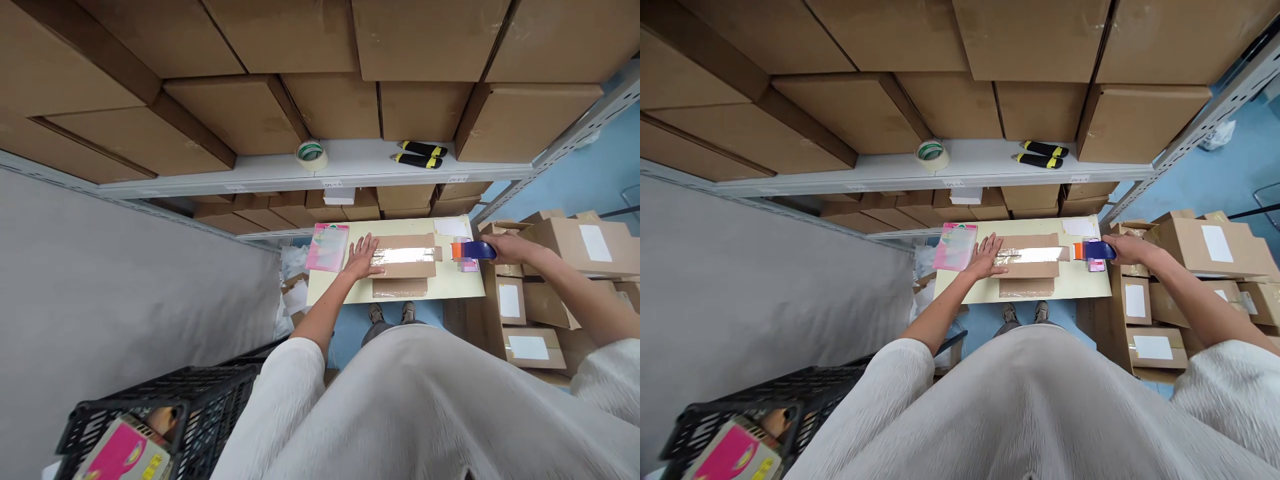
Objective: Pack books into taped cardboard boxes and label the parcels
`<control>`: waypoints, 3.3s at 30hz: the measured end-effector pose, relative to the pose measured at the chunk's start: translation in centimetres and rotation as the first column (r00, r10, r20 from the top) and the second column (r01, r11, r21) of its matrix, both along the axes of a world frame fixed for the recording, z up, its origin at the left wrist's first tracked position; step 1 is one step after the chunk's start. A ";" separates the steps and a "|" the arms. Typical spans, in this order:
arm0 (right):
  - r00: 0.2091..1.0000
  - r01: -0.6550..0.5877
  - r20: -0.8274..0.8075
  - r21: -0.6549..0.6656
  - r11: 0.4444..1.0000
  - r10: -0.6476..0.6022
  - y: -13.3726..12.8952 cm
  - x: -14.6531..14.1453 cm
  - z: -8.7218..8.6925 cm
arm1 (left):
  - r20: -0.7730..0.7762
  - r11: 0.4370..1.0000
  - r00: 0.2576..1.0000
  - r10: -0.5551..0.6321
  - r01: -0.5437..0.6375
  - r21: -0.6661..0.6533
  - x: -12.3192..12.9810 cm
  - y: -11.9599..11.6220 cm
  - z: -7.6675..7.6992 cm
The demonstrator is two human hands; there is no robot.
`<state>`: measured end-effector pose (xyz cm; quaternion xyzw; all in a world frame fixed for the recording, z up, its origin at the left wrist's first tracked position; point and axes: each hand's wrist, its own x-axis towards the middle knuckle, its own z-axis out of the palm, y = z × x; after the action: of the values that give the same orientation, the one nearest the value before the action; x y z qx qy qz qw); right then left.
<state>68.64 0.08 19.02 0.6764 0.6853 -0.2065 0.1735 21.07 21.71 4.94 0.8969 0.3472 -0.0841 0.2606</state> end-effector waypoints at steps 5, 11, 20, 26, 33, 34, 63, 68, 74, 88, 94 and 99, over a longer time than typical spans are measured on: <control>0.997 -0.020 0.072 -0.054 0.998 0.023 0.8 -1.5 -1.0 | 0.007 1.000 1.000 0.007 -0.007 -0.012 0.1 -0.1 0.2; 0.983 -0.046 0.170 -0.122 0.991 0.067 4.0 -6.4 -2.0 | 0.034 0.999 0.999 0.024 -0.023 -0.036 0.1 -0.2 0.0; 0.982 -0.003 0.183 -0.190 0.982 0.038 7.9 -9.8 -1.2 | 0.175 0.991 0.983 0.054 -0.031 -0.132 -0.1 -0.1 -0.8; 0.983 0.039 0.185 -0.210 0.977 0.001 9.0 -10.8 -1.1 | 0.193 0.989 0.980 0.052 -0.023 -0.146 -0.1 -0.1 -0.8; 0.985 0.049 0.172 -0.240 0.969 -0.007 10.1 -11.2 -1.2 | 0.199 0.984 0.979 0.055 -0.019 -0.178 -0.2 -0.1 -0.7; 0.985 0.052 0.172 -0.243 0.969 -0.010 10.2 -11.3 -1.3 | 0.199 0.984 0.978 0.055 -0.019 -0.178 -0.2 -0.1 -0.6; 0.977 -0.013 0.200 -0.291 0.957 0.074 13.0 -11.1 -3.6 | 0.083 0.990 0.995 0.055 -0.043 -0.131 -0.1 0.1 -0.1; 0.978 -0.042 0.190 -0.239 0.970 0.089 11.9 -11.4 -3.5 | 0.057 0.993 0.998 0.040 -0.033 -0.110 0.0 0.1 0.3; 0.976 -0.035 0.204 -0.190 0.981 0.074 11.8 -13.2 -3.7 | 0.057 0.992 0.998 0.038 -0.031 -0.122 0.0 0.1 0.5; 0.951 0.303 0.046 -0.353 0.885 -0.307 3.2 -10.6 -9.3 | 0.143 0.977 0.985 0.093 -0.063 -0.205 -0.2 0.2 -0.1; 0.599 0.697 -0.228 -0.323 0.640 -0.767 1.0 -5.8 -10.0 | 0.174 0.968 0.977 0.122 -0.079 -0.239 -0.5 0.2 -0.3; 0.438 0.780 -0.384 -0.287 0.556 -0.813 -1.9 -7.6 -12.2 | 0.202 0.969 0.971 0.127 -0.079 -0.232 -1.3 0.6 -0.5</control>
<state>61.06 -1.85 6.86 0.8389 0.2981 -0.4452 -0.0954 19.75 22.29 4.39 0.8466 0.3515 -0.0111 0.3995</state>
